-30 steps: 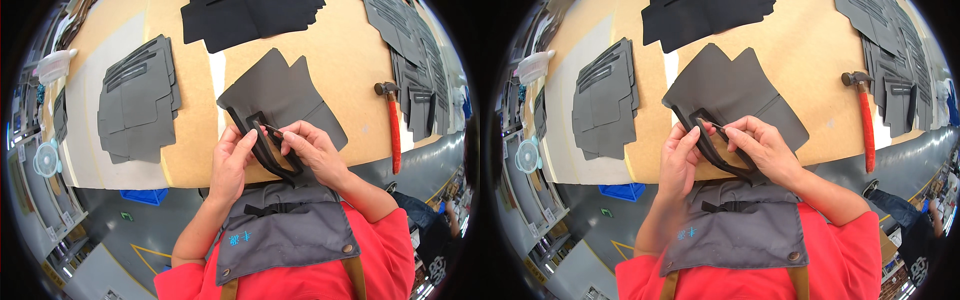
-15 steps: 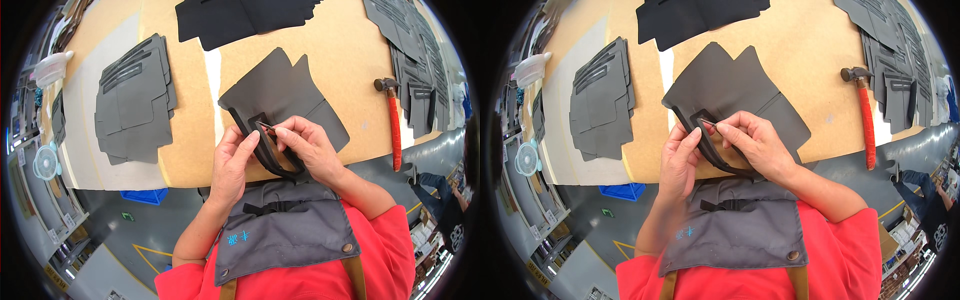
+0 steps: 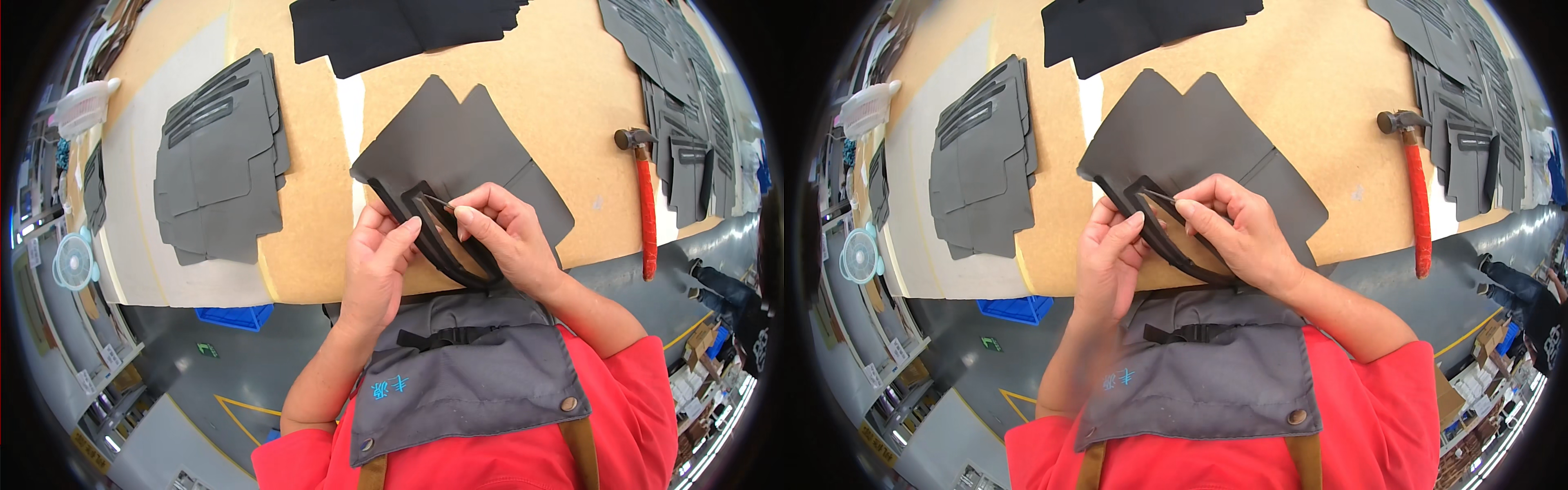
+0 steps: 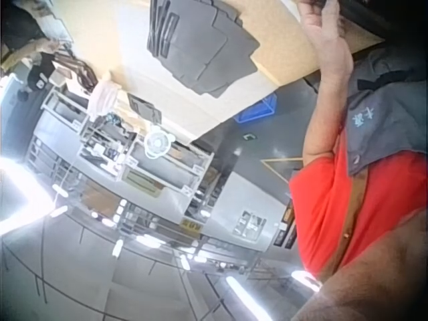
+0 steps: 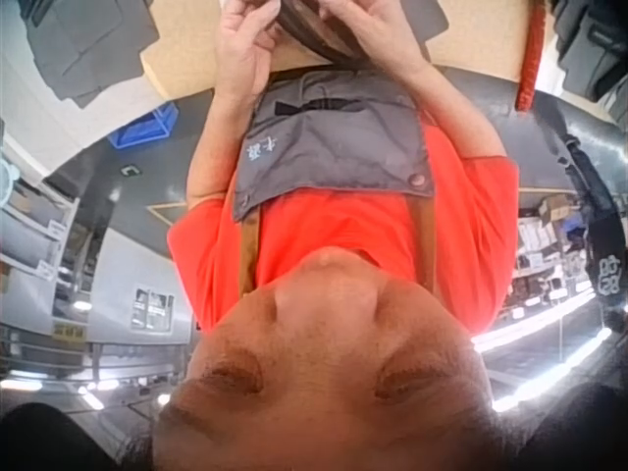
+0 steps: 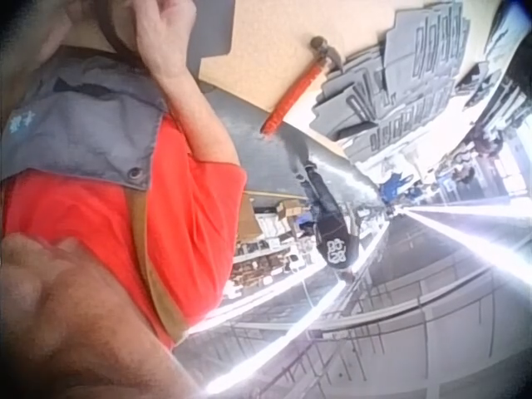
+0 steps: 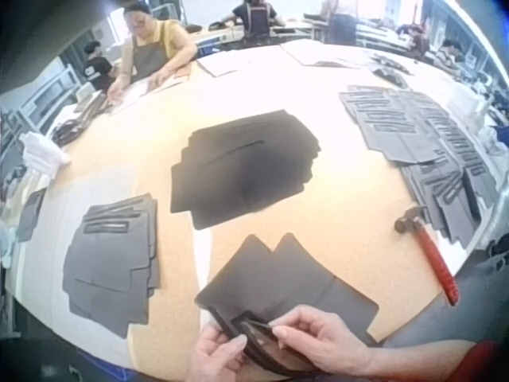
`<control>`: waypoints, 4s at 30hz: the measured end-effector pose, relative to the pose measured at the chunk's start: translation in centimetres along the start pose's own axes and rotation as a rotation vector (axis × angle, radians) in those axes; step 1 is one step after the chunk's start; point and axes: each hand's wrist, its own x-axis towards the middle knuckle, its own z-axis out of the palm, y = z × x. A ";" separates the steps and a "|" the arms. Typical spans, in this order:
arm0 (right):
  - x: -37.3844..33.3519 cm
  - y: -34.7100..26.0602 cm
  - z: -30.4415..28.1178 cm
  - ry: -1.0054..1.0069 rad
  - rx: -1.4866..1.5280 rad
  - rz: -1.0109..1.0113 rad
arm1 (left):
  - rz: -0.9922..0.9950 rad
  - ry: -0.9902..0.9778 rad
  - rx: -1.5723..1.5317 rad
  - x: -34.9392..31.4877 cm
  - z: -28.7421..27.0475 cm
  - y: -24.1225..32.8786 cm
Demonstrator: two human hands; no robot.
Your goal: Preparing and refining the edges of a rectangular cutout on a leather piece using snips and a hammer.
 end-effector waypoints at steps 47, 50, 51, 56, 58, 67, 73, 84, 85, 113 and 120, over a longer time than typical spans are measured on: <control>-3.3 -3.8 -0.8 -0.091 -0.058 0.292 | -0.151 0.093 -0.127 -2.7 0.8 0.2; -3.0 -3.9 -0.8 -0.100 -0.044 0.312 | -0.118 0.079 -0.059 -2.7 0.7 0.1; -2.9 -3.9 -0.8 -0.097 -0.043 0.315 | -0.104 0.088 -0.031 -2.8 0.8 0.0; -2.7 -4.2 -1.0 -0.137 -0.028 0.330 | -0.069 0.092 0.034 -2.8 0.7 -0.1; -2.8 -4.0 -0.8 -0.126 -0.015 0.320 | -0.051 0.097 0.049 -2.9 0.7 -0.2; -3.0 -3.1 -0.8 -0.081 0.023 0.284 | -0.064 0.110 0.043 -3.0 1.2 -0.2; -3.0 -3.6 -0.6 -0.078 0.061 0.339 | -0.051 0.121 0.033 -3.0 1.2 -0.4; -3.9 -3.6 -0.8 -0.097 0.143 0.364 | -0.097 0.117 0.136 -2.9 0.4 0.0; -4.0 -3.6 -1.1 -0.030 0.009 0.181 | -0.155 0.117 0.249 -2.1 -0.1 0.8; 10.7 -5.7 -5.3 0.047 -1.177 -0.460 | 1.092 -0.038 0.061 -9.3 -3.4 12.4; 10.5 -3.7 -5.6 0.002 -1.090 -0.447 | 1.205 0.005 -0.024 -6.6 -2.8 12.2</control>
